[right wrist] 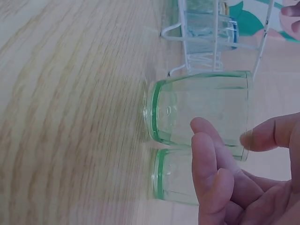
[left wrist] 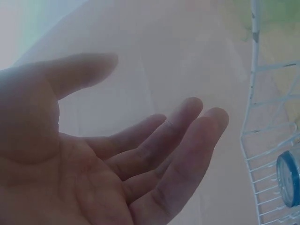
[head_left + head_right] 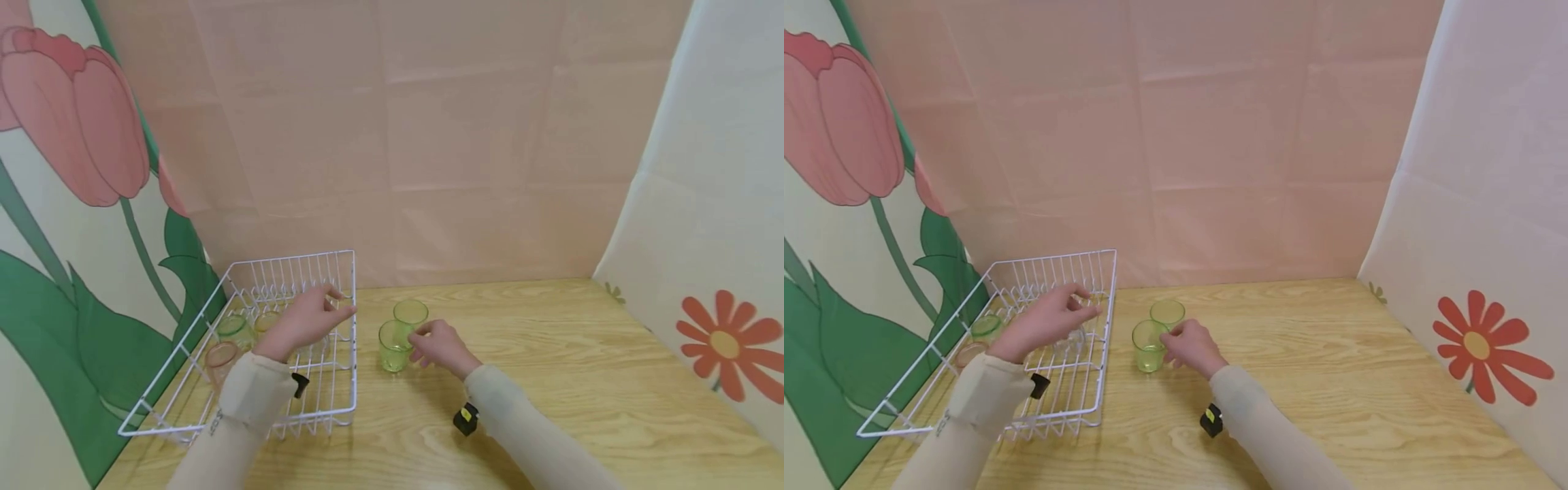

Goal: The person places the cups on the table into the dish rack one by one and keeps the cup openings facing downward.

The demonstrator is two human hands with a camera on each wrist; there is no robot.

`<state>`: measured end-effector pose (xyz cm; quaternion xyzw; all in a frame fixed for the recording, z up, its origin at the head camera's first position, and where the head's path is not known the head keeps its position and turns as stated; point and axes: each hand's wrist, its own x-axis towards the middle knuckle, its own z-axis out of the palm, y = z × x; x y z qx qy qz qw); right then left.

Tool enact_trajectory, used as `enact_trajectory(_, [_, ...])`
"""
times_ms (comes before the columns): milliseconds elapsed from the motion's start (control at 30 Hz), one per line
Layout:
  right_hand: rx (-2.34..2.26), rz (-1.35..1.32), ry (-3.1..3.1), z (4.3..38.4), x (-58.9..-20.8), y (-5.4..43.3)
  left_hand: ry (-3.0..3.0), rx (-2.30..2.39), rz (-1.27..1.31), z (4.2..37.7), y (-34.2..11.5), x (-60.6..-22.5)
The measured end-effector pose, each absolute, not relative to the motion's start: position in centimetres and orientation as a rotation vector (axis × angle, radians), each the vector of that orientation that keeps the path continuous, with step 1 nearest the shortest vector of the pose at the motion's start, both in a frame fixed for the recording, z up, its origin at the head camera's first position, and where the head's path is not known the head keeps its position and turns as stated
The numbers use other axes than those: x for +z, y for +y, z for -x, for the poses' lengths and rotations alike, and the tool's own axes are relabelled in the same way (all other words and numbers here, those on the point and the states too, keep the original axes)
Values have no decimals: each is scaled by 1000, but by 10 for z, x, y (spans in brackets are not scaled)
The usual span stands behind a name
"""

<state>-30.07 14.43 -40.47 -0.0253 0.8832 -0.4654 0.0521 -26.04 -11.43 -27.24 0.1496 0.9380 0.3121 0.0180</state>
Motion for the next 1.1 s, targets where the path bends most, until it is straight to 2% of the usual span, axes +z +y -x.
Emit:
enact_trajectory(233, [-1435,74,2690,293,-403,150,2851,1069,-401,259,-109,-280])
enact_trajectory(1100, [-1506,160,2819,254,-349,139,2539,1272,-487,254,-89,-294])
